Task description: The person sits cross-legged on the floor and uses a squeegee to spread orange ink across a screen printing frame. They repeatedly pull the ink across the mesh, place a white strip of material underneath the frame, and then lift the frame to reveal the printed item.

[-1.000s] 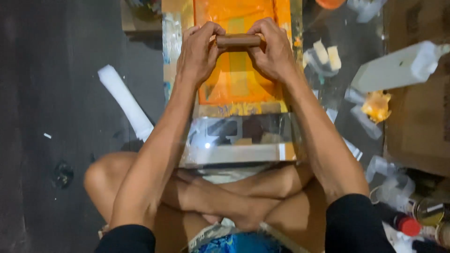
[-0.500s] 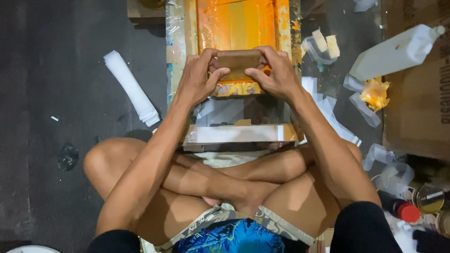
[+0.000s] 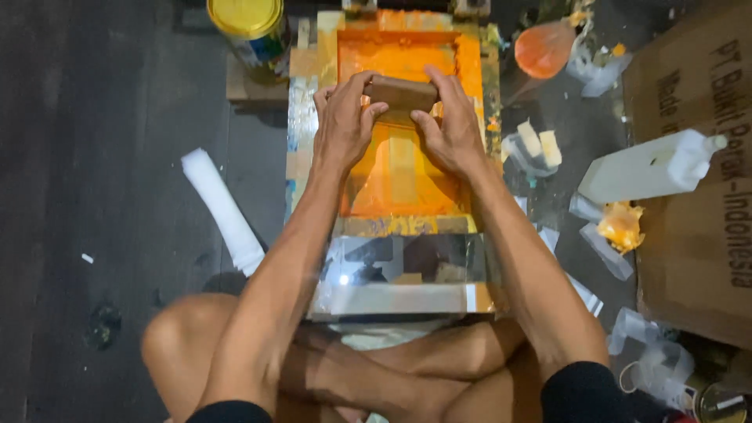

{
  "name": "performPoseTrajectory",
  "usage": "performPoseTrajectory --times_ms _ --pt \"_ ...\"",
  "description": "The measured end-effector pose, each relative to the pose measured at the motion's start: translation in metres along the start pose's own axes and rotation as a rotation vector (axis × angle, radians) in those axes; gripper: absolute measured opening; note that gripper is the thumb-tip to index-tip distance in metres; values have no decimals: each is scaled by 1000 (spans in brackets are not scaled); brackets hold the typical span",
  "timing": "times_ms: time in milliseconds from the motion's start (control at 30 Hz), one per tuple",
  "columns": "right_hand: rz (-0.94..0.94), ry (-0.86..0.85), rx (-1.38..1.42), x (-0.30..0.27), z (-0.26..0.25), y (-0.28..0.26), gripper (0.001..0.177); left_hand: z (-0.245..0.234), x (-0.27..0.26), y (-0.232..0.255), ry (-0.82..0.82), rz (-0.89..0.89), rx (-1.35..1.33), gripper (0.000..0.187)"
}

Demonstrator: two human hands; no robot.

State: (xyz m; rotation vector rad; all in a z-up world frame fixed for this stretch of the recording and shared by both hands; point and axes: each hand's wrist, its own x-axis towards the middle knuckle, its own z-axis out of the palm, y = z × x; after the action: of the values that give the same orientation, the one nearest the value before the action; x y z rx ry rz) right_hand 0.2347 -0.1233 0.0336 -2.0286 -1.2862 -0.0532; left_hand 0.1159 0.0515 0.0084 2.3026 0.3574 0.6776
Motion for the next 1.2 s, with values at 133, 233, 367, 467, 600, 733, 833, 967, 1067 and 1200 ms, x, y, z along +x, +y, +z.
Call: performPoseTrajectory --times_ms 133,233,367,467,600,733,833,967,1067,1200 --pt "-61 92 112 2 6 10 42 -3 -3 -11 32 43 -113 36" --pt "-63 84 180 -12 0 2 23 -12 -15 -1 -37 154 -168 33" --pt "-57 27 194 -45 -5 -5 24 -16 -44 10 -128 171 -147 34" --pt "-63 27 162 -72 -9 -23 25 -16 -70 9 -192 155 -125 35" --pt "-75 20 162 -105 -22 -48 28 -21 -109 16 -227 136 -93 41" --pt "-35 -12 161 -124 -29 -53 31 -25 -125 25 -233 113 -153 42" --pt "25 7 256 -116 -32 -53 37 -26 -120 27 -150 69 -230 42" --pt "124 -252 130 -101 -27 -39 61 -32 -102 33 -308 -47 -63 66" --pt "65 -222 23 -82 -14 -17 64 -25 -81 22 -267 1 0 69" --pt "-31 -84 25 -43 -11 -8 59 -13 -44 4 -129 27 40 59"
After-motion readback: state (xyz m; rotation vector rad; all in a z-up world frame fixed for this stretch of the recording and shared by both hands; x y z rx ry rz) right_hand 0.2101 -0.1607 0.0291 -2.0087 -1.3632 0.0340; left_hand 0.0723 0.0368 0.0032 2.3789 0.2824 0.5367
